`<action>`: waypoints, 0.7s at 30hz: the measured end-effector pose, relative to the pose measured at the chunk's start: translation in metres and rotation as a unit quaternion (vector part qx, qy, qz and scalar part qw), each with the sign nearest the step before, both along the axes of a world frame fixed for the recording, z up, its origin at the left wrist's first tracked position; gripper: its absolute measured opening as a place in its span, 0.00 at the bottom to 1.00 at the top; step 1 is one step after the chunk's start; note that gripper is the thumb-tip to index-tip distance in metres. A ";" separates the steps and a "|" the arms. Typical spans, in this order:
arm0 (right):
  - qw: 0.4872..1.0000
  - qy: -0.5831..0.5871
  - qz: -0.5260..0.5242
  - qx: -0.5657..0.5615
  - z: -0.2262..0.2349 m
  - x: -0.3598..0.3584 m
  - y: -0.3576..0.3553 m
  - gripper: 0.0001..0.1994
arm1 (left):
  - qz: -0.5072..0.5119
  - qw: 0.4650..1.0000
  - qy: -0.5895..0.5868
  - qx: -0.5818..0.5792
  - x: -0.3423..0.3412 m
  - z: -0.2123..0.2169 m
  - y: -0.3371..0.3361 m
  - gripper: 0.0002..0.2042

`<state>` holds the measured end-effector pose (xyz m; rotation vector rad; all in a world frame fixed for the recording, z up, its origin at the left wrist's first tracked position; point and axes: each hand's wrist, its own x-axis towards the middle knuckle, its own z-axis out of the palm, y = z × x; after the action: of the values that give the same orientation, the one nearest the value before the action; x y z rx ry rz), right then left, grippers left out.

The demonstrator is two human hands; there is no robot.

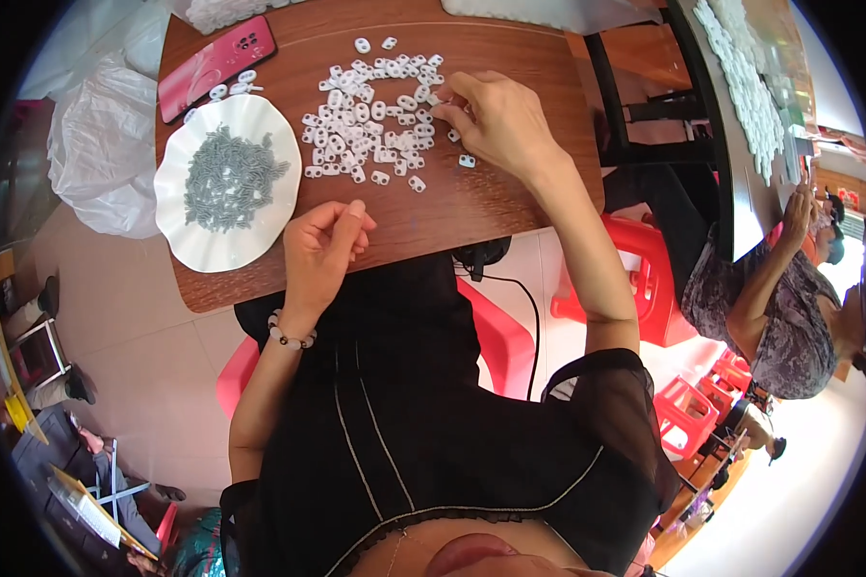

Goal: Manual assembly of small white plastic components by inserting black pins into them.

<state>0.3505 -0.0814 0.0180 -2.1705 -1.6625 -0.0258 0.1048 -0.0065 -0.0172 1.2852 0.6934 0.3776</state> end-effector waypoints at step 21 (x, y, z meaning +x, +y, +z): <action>0.994 0.110 -0.004 0.026 -0.010 -0.014 -0.008 0.06 | -0.006 1.000 -0.001 -0.003 -0.002 -0.004 -0.001 0.12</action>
<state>0.3362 -0.0890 0.0082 -2.0592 -1.5124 0.1587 0.1033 -0.0071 -0.0214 1.2833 0.6840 0.3667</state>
